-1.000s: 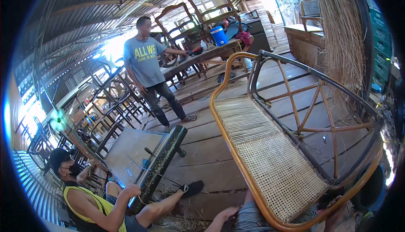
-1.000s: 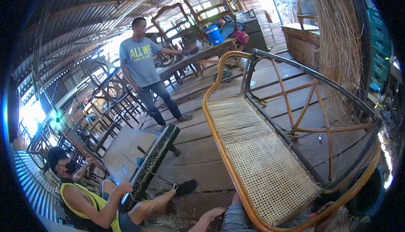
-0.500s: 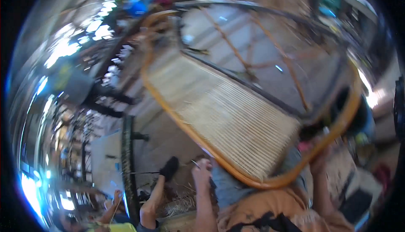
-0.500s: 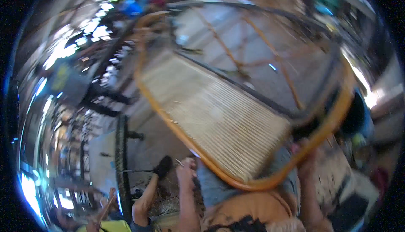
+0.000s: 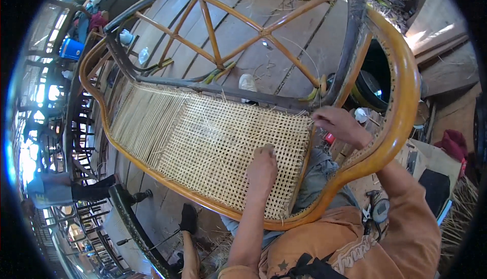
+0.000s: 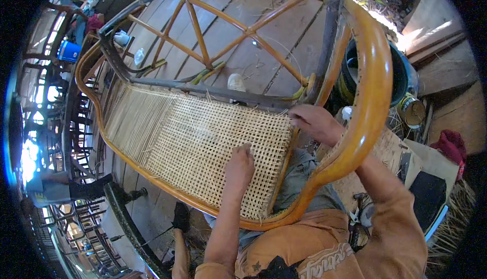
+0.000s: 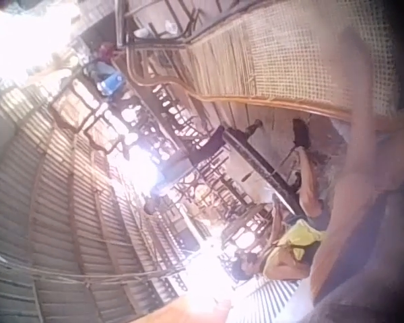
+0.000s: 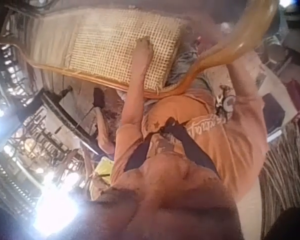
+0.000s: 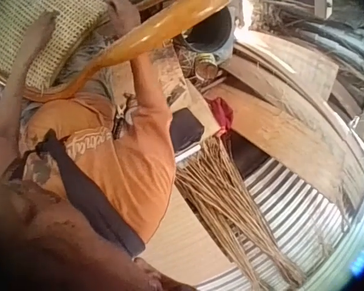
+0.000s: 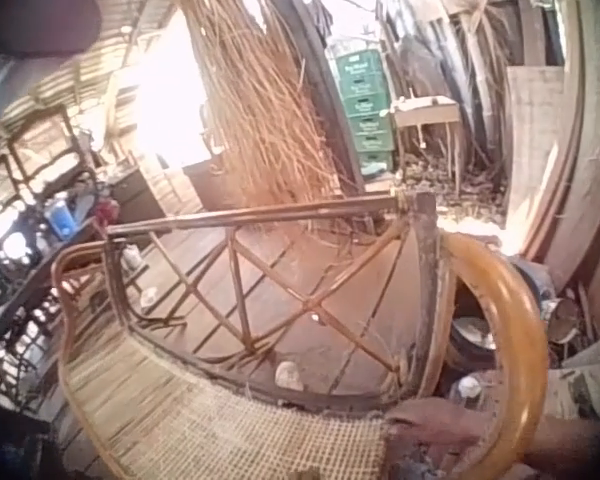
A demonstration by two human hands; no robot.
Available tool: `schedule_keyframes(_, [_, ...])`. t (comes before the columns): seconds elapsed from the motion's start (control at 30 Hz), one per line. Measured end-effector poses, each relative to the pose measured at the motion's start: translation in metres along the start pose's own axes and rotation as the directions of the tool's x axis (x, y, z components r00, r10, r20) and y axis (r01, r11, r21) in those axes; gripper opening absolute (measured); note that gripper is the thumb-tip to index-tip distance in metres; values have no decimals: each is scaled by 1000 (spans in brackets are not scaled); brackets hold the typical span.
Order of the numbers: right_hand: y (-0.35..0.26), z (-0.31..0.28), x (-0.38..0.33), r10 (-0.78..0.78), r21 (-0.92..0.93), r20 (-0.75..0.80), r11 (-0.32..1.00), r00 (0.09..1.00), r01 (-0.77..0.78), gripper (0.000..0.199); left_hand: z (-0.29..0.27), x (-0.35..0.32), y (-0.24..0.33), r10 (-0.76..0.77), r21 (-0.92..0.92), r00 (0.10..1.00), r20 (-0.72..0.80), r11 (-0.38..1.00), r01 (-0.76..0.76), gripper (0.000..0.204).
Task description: Repairing or weaving the seat of a rattan chair frame with cane material.
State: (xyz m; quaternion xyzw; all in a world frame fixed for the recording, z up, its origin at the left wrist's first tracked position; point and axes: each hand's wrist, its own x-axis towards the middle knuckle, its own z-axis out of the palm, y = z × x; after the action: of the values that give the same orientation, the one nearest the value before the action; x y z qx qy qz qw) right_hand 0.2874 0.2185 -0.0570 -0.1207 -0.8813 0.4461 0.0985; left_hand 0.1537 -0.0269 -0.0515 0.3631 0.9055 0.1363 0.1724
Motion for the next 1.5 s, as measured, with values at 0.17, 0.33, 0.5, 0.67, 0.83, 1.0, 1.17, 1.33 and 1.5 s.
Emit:
schedule_keyframes(0.17, [39,19,58,206,-710,450,673,869,208,17,16,34,16,142,-62,968,206,989,-132,26])
schedule_keyframes(0.33, [58,26,63,131,-671,515,677,847,303,11,32,65,21,207,-402,939,274,912,-84,32])
schedule_keyframes(0.5, [58,27,72,49,-665,527,645,849,376,10,34,104,18,135,-666,705,696,487,564,35])
schedule_keyframes(0.67, [48,24,84,197,-682,642,587,741,436,12,37,117,14,63,-562,631,773,530,635,31])
schedule_keyframes(0.83, [34,21,94,426,-719,633,632,646,288,14,45,115,15,1,-581,651,759,453,676,27])
schedule_keyframes(1.0, [29,19,108,555,-670,640,742,532,32,21,41,115,9,-7,-582,640,768,409,703,26])
schedule_keyframes(1.17, [28,23,108,578,-688,601,725,552,-10,21,37,111,2,-21,-580,633,774,378,721,22])
schedule_keyframes(1.33, [33,26,98,473,-682,584,727,660,83,19,38,107,0,32,-650,691,723,371,663,27])
schedule_keyframes(1.5, [41,29,92,455,-698,570,707,684,112,17,35,107,1,2,-617,684,730,432,658,29])
